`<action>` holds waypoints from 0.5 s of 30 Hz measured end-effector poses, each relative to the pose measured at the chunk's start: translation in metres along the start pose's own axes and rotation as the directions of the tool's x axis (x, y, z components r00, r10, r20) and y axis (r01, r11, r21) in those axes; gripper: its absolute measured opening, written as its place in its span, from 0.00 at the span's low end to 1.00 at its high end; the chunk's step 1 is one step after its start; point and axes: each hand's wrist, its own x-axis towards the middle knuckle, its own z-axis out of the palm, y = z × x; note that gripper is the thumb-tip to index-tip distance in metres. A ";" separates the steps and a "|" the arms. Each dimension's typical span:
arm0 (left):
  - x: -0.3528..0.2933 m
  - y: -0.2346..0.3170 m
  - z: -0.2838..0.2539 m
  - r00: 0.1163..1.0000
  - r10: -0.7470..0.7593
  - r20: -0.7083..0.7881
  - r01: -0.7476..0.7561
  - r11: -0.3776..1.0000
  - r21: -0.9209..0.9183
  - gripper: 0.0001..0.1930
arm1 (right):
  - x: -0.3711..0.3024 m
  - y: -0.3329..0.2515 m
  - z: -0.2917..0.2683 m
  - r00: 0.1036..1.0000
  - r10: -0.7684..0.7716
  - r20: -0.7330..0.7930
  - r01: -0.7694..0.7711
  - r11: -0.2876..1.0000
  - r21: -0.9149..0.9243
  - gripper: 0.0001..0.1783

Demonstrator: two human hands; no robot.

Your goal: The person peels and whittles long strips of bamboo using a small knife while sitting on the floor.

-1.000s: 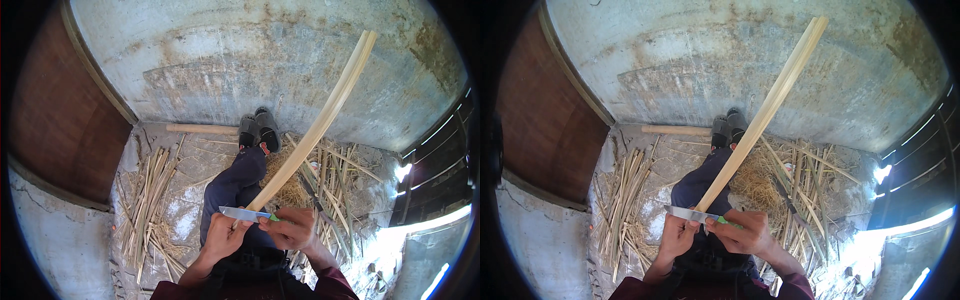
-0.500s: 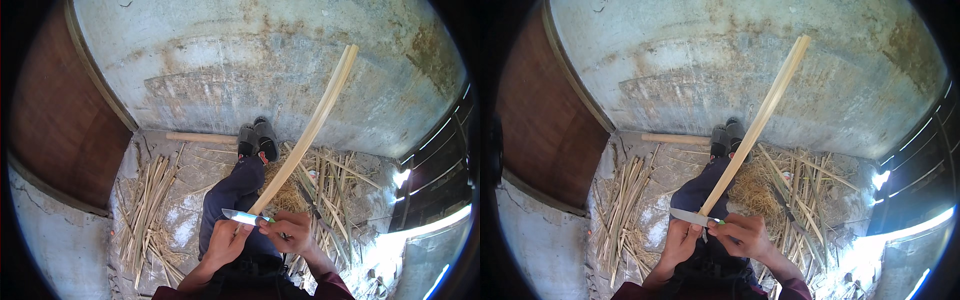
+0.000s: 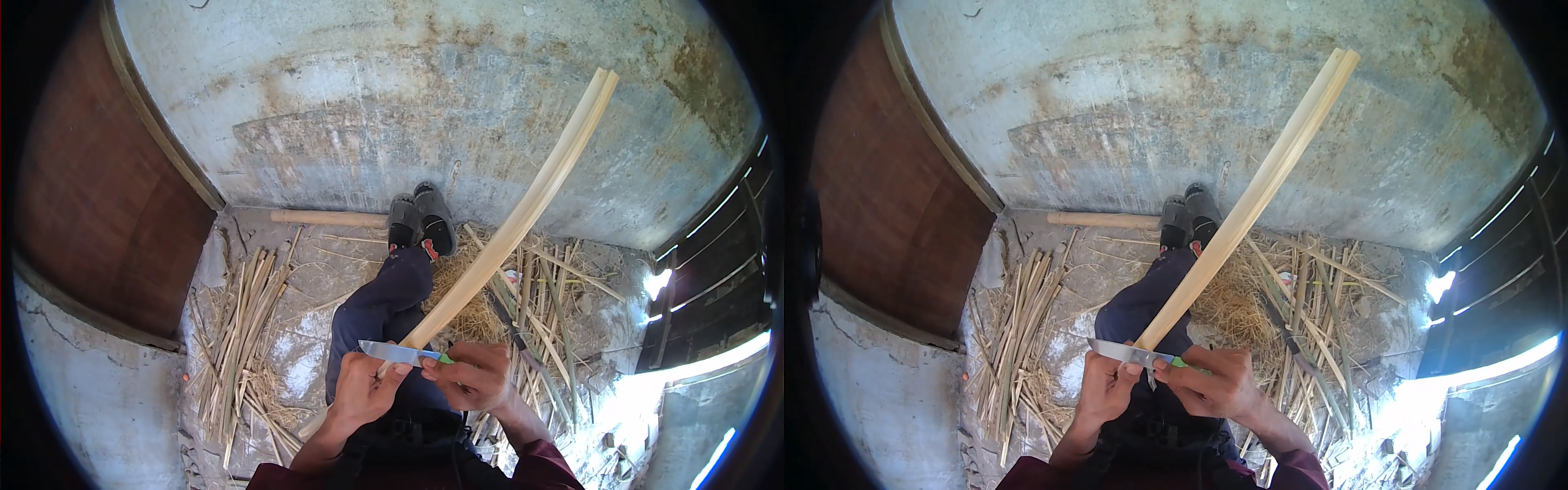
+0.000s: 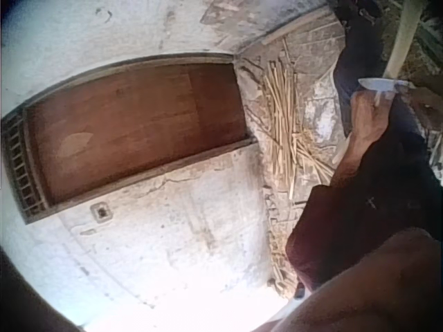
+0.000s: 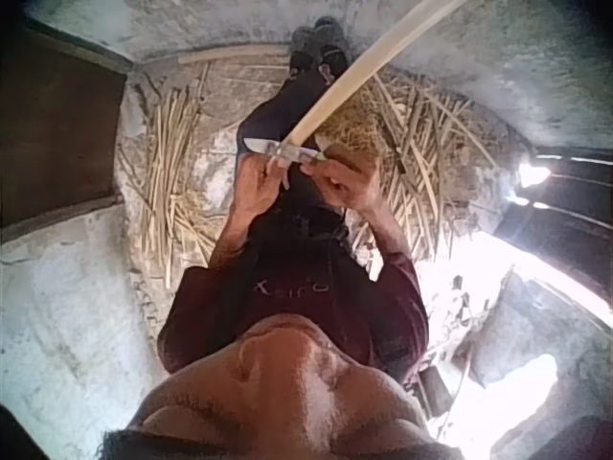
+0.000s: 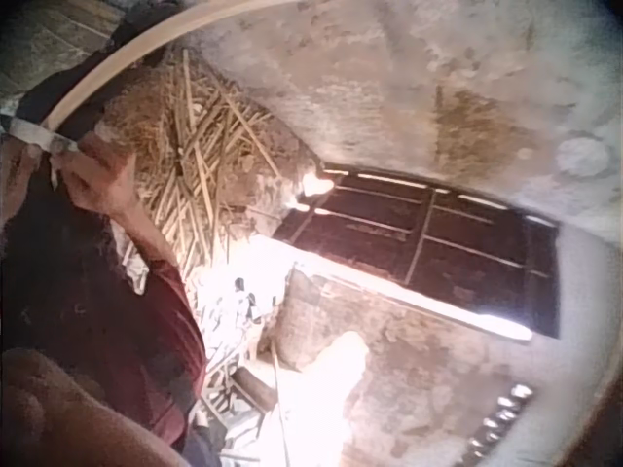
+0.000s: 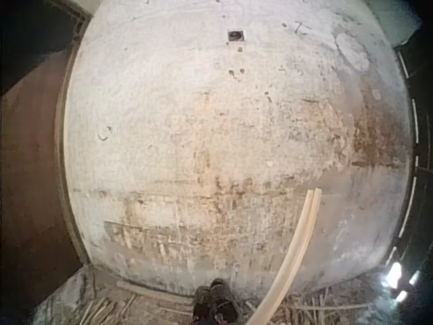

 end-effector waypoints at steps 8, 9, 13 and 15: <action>-0.004 -0.005 0.001 1.000 -0.008 -0.014 0.008 0.999 -0.048 0.13 | -0.002 -0.003 0.003 0.998 -0.050 -0.028 0.048 0.994 -0.097 0.17; -0.006 -0.011 0.001 1.000 -0.027 -0.003 0.027 0.999 -0.041 0.14 | -0.002 -0.003 0.004 0.998 -0.062 -0.034 0.057 0.991 -0.125 0.18; -0.008 -0.016 0.002 0.998 -0.069 0.006 0.070 0.995 -0.073 0.15 | -0.001 -0.004 0.004 0.997 -0.070 -0.033 0.066 0.991 -0.118 0.18; -0.008 -0.013 0.002 0.997 -0.076 0.000 0.075 0.993 -0.090 0.15 | -0.003 -0.003 0.005 0.998 -0.058 -0.026 0.055 0.991 -0.122 0.17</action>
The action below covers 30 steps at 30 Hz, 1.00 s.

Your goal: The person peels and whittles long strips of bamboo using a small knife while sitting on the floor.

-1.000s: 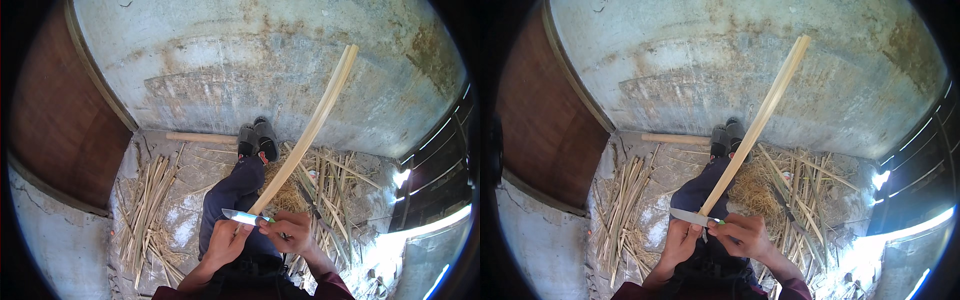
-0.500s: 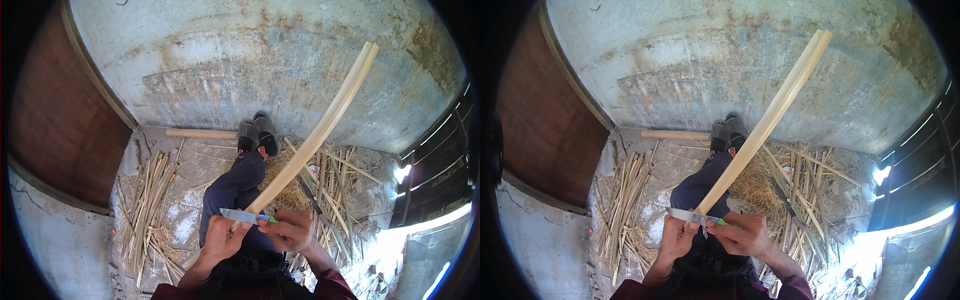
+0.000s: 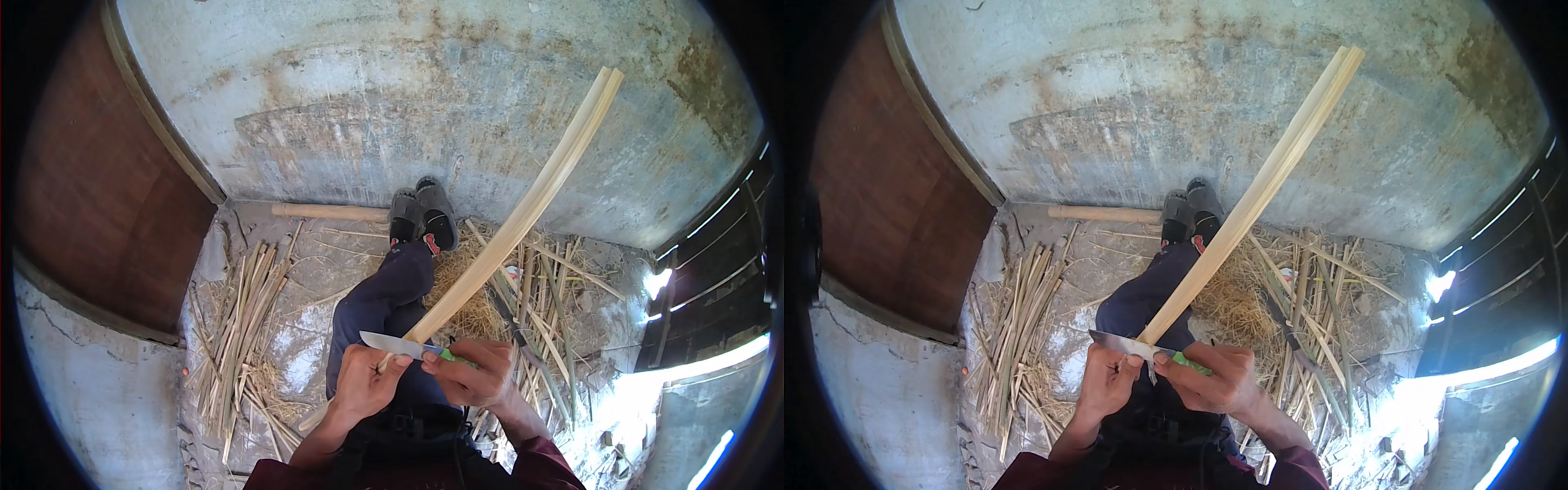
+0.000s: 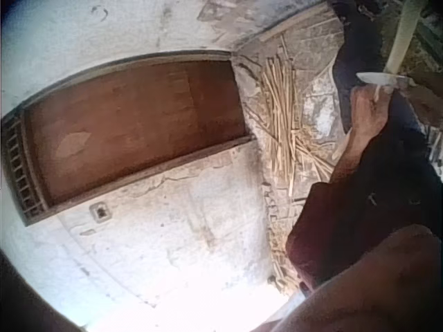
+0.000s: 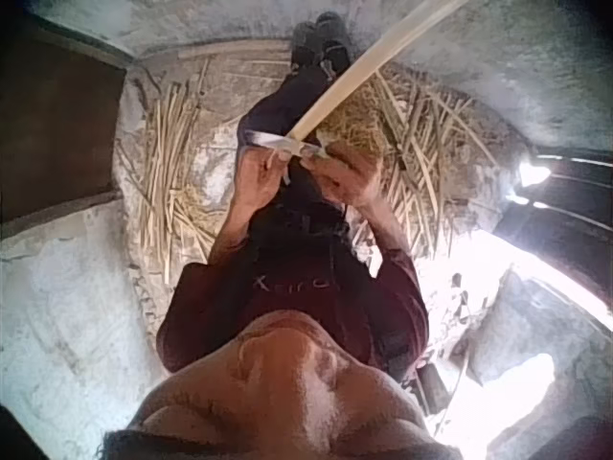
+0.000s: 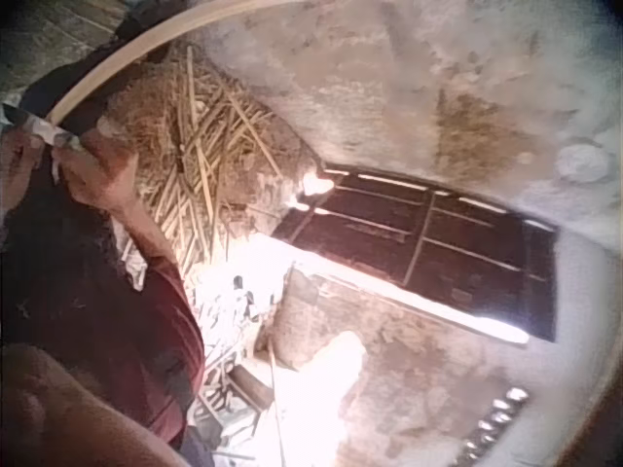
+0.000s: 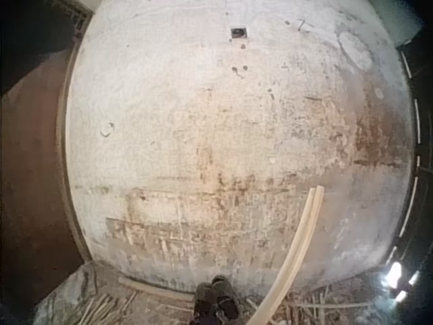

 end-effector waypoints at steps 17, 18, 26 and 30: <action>0.002 0.003 -0.001 0.997 -0.075 0.007 0.073 0.990 0.117 0.20 | 0.001 -0.003 0.004 0.998 -0.019 -0.055 0.014 0.996 -0.088 0.16; 0.002 0.003 -0.001 0.998 -0.068 0.012 0.066 0.989 0.132 0.20 | 0.002 -0.003 0.003 0.998 -0.017 -0.062 0.012 0.997 -0.082 0.16; -0.001 0.006 0.003 0.999 -0.036 0.017 0.036 0.999 0.022 0.16 | 0.002 0.006 -0.003 0.999 -0.020 -0.031 0.018 0.999 -0.051 0.14; 0.004 0.016 0.001 0.997 -0.064 0.040 0.057 0.986 0.155 0.11 | 0.000 0.011 -0.004 0.996 -0.074 -0.042 0.068 0.990 -0.125 0.13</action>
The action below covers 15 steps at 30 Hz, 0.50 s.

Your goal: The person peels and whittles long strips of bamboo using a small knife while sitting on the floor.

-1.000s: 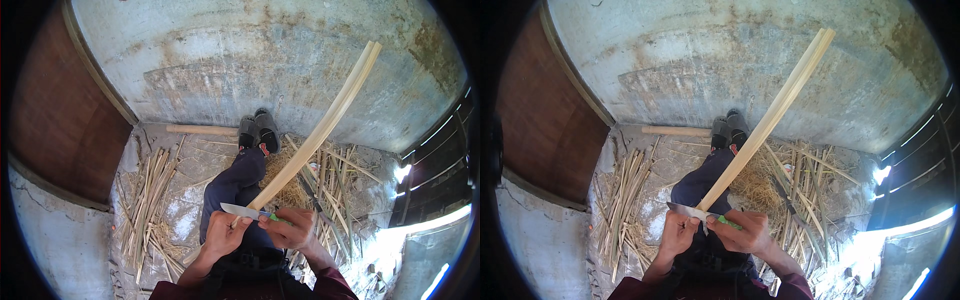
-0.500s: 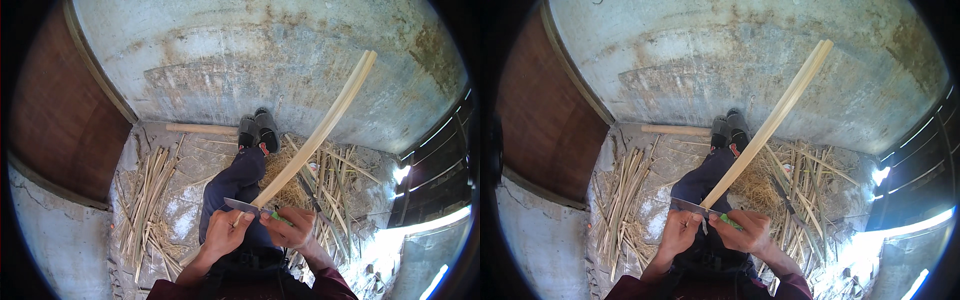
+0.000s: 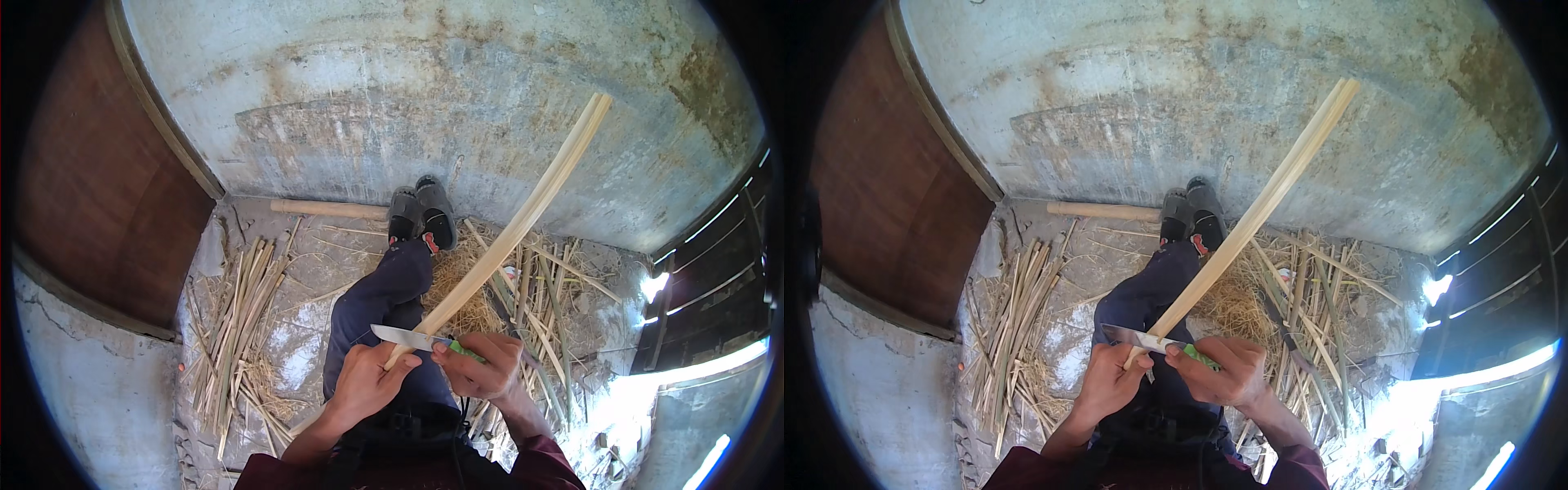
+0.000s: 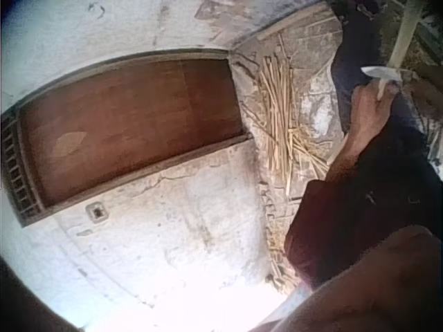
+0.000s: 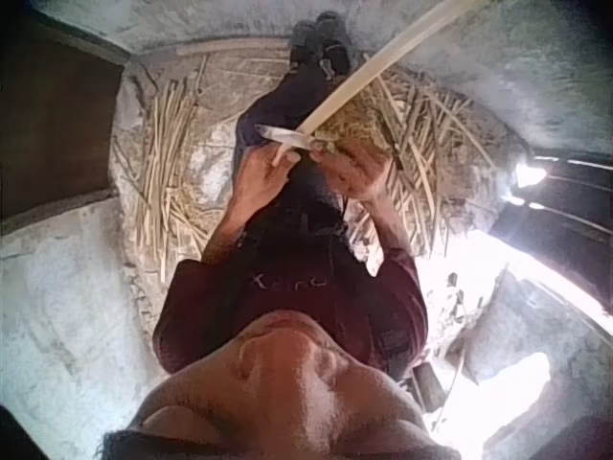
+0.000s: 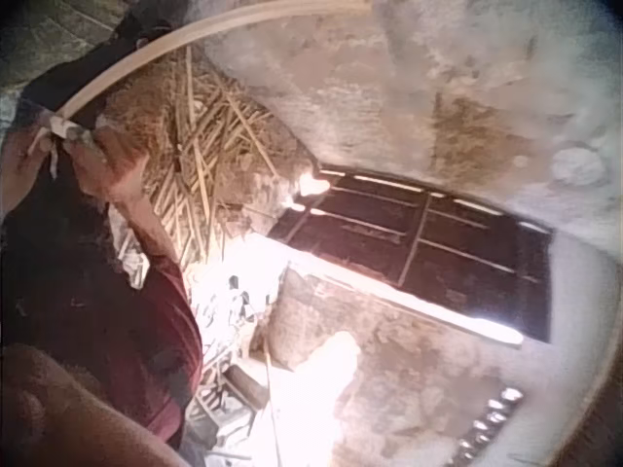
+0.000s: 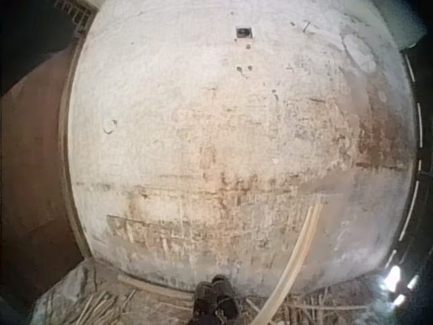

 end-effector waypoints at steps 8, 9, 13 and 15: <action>-0.005 -0.007 0.000 0.998 -0.051 0.031 0.049 0.996 0.074 0.13 | -0.001 0.018 -0.011 0.994 0.088 -0.067 -0.094 0.992 -0.087 0.11; -0.005 -0.008 -0.001 0.998 -0.053 0.033 0.050 0.995 0.087 0.14 | -0.002 0.018 -0.010 0.993 0.107 -0.044 -0.110 0.991 -0.078 0.11; -0.003 -0.008 -0.001 1.000 -0.014 0.024 0.011 0.992 0.126 0.16 | 0.006 0.015 -0.014 0.985 0.170 0.005 -0.170 0.985 0.025 0.09; -0.003 -0.006 -0.002 1.000 -0.015 0.023 0.012 0.987 0.159 0.16 | 0.005 0.019 -0.011 0.974 0.227 0.022 -0.227 0.965 0.129 0.09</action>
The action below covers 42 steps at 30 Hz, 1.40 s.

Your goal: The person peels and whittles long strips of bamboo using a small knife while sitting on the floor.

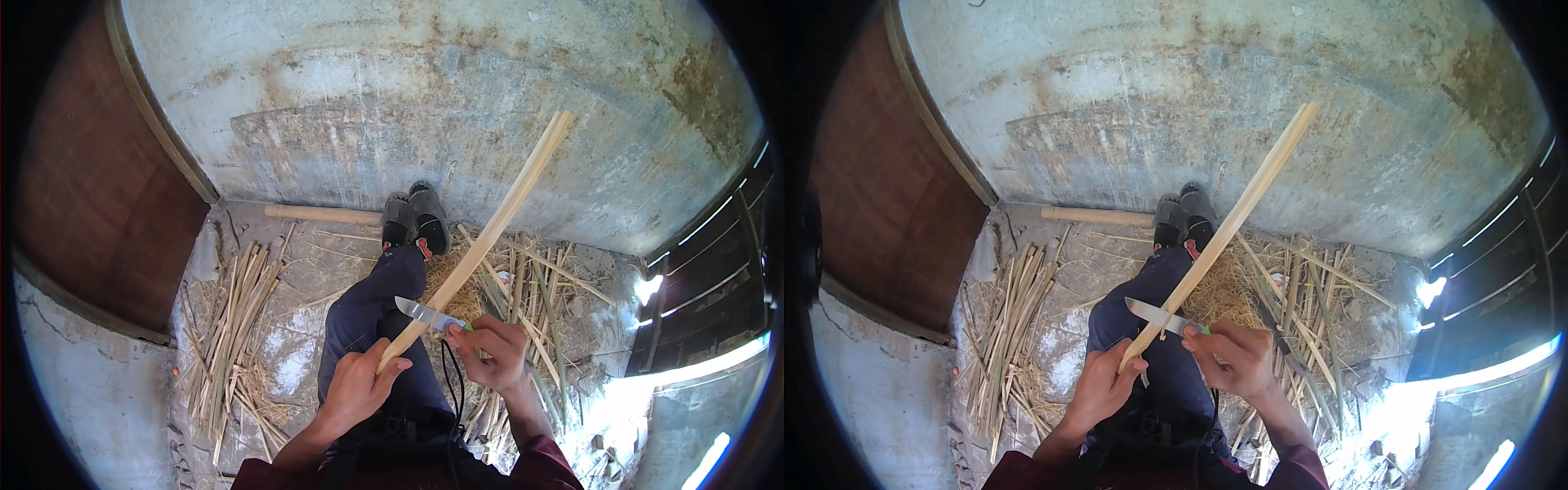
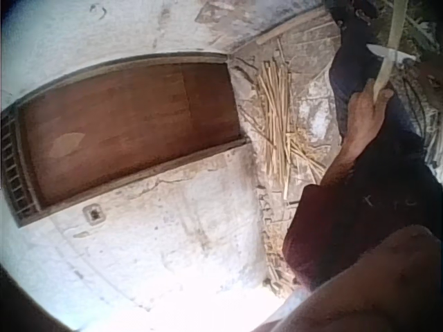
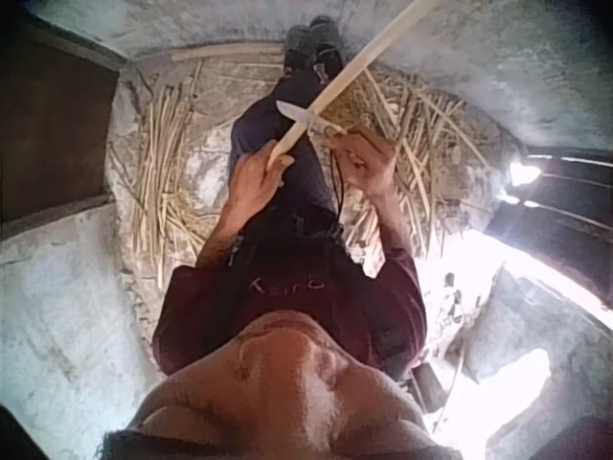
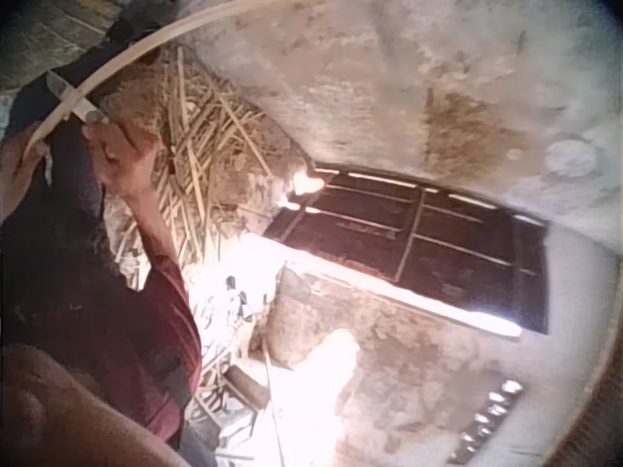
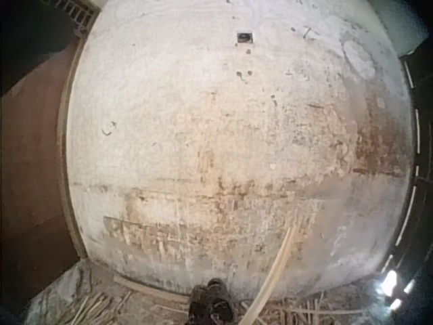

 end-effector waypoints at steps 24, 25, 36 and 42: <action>-0.021 -0.017 0.002 0.995 -0.057 0.085 0.042 0.986 0.158 0.21 | 0.003 0.071 -0.047 0.895 0.282 -0.347 -0.363 0.911 -0.196 0.04; -0.019 -0.016 0.000 0.995 -0.066 0.077 0.052 0.983 0.176 0.21 | 0.004 0.075 -0.046 0.894 0.277 -0.351 -0.360 0.912 -0.198 0.04; -0.029 -0.027 0.003 0.989 -0.110 0.101 0.088 0.977 0.194 0.20 | 0.016 0.125 -0.057 0.894 0.196 -0.402 -0.313 0.916 -0.249 0.04; -0.031 -0.036 0.002 0.988 -0.122 0.093 0.099 0.969 0.228 0.20 | 0.019 0.143 -0.053 0.886 0.249 -0.390 -0.370 0.888 -0.274 0.04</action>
